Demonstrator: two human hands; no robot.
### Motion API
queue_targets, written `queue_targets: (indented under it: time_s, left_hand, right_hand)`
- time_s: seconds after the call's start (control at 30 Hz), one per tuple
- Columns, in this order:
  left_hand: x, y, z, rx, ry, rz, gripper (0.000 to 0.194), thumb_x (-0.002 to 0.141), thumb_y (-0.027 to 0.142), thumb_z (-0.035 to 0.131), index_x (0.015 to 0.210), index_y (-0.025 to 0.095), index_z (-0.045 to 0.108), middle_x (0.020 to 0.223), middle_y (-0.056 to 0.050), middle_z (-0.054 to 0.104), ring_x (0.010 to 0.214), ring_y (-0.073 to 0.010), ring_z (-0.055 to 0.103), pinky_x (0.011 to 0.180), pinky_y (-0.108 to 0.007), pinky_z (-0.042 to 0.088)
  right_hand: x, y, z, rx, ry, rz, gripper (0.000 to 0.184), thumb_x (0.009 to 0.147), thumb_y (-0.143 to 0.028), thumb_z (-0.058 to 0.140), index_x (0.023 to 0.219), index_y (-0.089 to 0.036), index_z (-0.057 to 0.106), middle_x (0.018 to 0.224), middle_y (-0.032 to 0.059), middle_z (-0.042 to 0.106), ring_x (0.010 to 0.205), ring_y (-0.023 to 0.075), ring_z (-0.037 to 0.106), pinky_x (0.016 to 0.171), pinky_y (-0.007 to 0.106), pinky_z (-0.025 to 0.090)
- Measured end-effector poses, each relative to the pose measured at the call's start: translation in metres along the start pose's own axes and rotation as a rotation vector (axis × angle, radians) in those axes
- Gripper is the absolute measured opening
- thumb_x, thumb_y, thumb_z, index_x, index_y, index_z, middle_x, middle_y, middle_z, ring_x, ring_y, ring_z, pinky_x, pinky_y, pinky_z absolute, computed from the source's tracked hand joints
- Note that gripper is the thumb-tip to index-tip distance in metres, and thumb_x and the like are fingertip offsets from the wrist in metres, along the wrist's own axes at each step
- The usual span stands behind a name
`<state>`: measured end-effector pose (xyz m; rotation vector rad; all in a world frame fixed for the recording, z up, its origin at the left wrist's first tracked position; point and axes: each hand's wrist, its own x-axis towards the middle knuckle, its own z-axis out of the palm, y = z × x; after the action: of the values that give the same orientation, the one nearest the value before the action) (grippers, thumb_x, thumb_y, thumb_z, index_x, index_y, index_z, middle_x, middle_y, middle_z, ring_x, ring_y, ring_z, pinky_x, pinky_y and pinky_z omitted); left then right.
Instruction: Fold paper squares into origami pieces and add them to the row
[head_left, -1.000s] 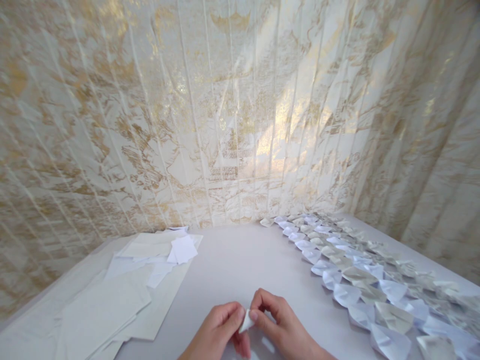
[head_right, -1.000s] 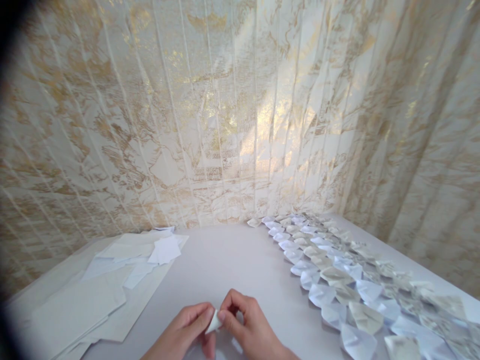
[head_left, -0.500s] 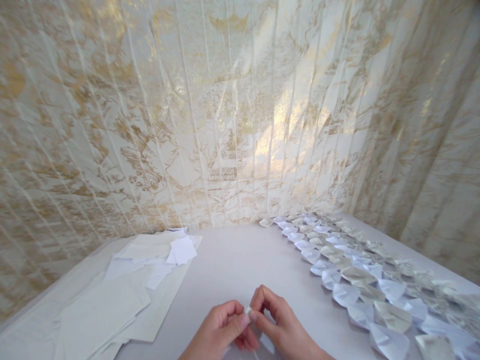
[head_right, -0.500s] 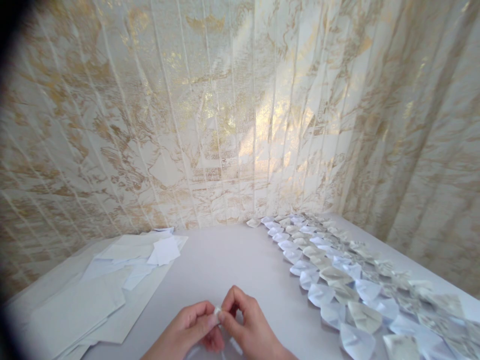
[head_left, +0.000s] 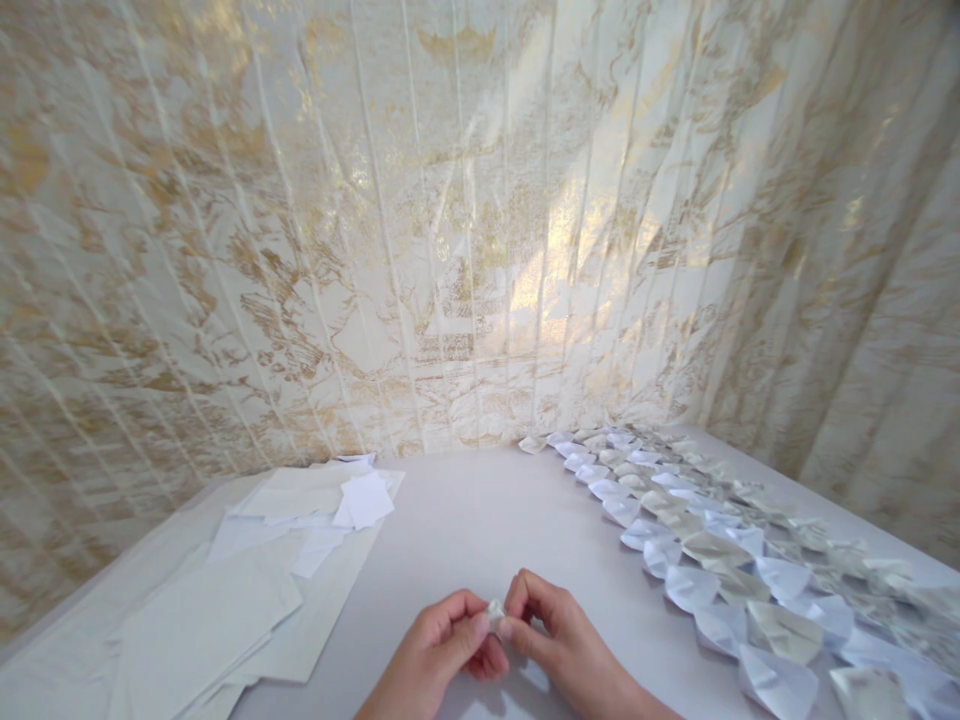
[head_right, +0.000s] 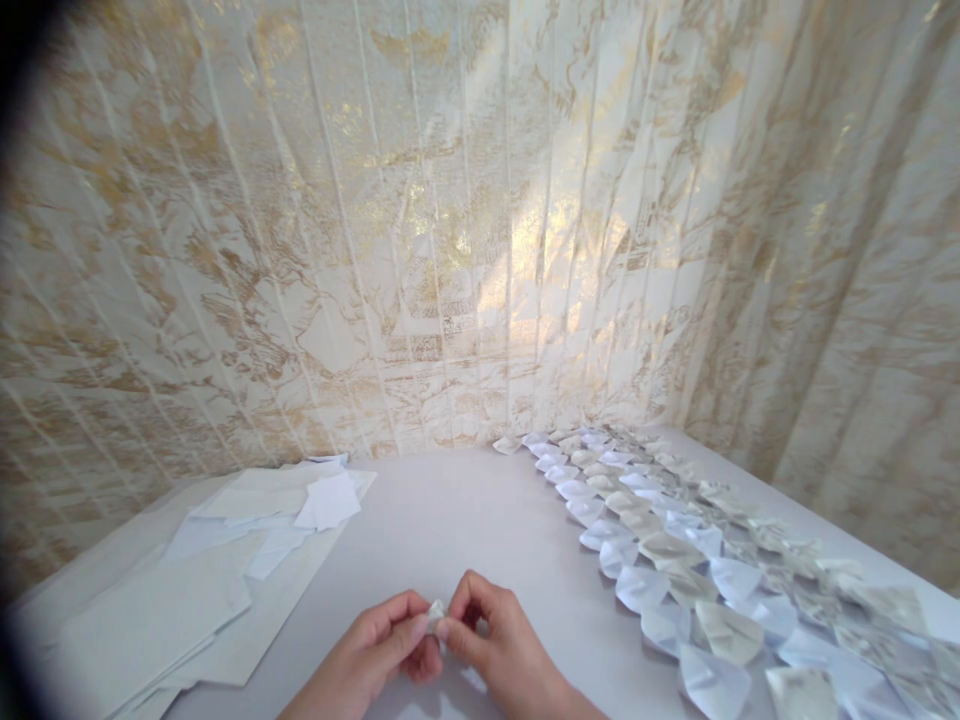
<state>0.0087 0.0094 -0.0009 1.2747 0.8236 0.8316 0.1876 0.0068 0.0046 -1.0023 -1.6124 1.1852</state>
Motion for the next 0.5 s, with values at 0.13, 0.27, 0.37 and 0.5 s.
queue_targets:
  time_s: [0.13, 0.27, 0.37, 0.5]
  left_hand:
    - [-0.0041, 0.0050, 0.0027, 0.146, 0.092, 0.114, 0.045, 0.088, 0.062, 0.055, 0.103, 0.020, 0.053, 0.069, 0.002, 0.065, 0.071, -0.0157, 0.060, 0.072, -0.028, 0.042]
    - [-0.0055, 0.0057, 0.0037, 0.315, 0.160, 0.191, 0.038, 0.090, 0.059, 0.053, 0.082, 0.021, 0.052, 0.071, 0.001, 0.063, 0.072, -0.0155, 0.058, 0.069, -0.026, 0.040]
    - [-0.0040, 0.0045, 0.0028, 0.287, 0.195, 0.183, 0.041, 0.087, 0.060, 0.057, 0.076, 0.020, 0.054, 0.071, 0.001, 0.063, 0.071, -0.0159, 0.057, 0.068, -0.026, 0.039]
    - [-0.0047, 0.0068, 0.0043, 0.197, 0.208, 0.171, 0.040, 0.084, 0.058, 0.063, 0.074, 0.020, 0.057, 0.070, 0.000, 0.064, 0.071, -0.0157, 0.058, 0.068, -0.026, 0.039]
  right_hand:
    - [-0.0003, 0.0031, 0.0003, -0.002, -0.006, 0.004, 0.041, 0.084, -0.057, 0.062, 0.071, -0.020, 0.048, 0.065, -0.0025, 0.052, 0.064, 0.0150, 0.047, 0.062, 0.027, 0.035]
    - [-0.0004, 0.0029, 0.0001, -0.051, 0.058, -0.002, 0.043, 0.083, -0.059, 0.063, 0.071, -0.019, 0.051, 0.066, -0.0023, 0.052, 0.065, 0.0149, 0.046, 0.063, 0.026, 0.035]
    - [0.0001, 0.0035, 0.0004, 0.024, 0.057, -0.018, 0.045, 0.081, -0.061, 0.065, 0.073, -0.019, 0.054, 0.067, -0.0022, 0.053, 0.065, 0.0145, 0.046, 0.063, 0.026, 0.035]
    - [0.0010, 0.0051, 0.0023, 0.176, 0.039, 0.013, 0.046, 0.078, -0.061, 0.070, 0.072, -0.018, 0.054, 0.066, -0.0009, 0.057, 0.063, 0.0141, 0.048, 0.062, 0.026, 0.036]
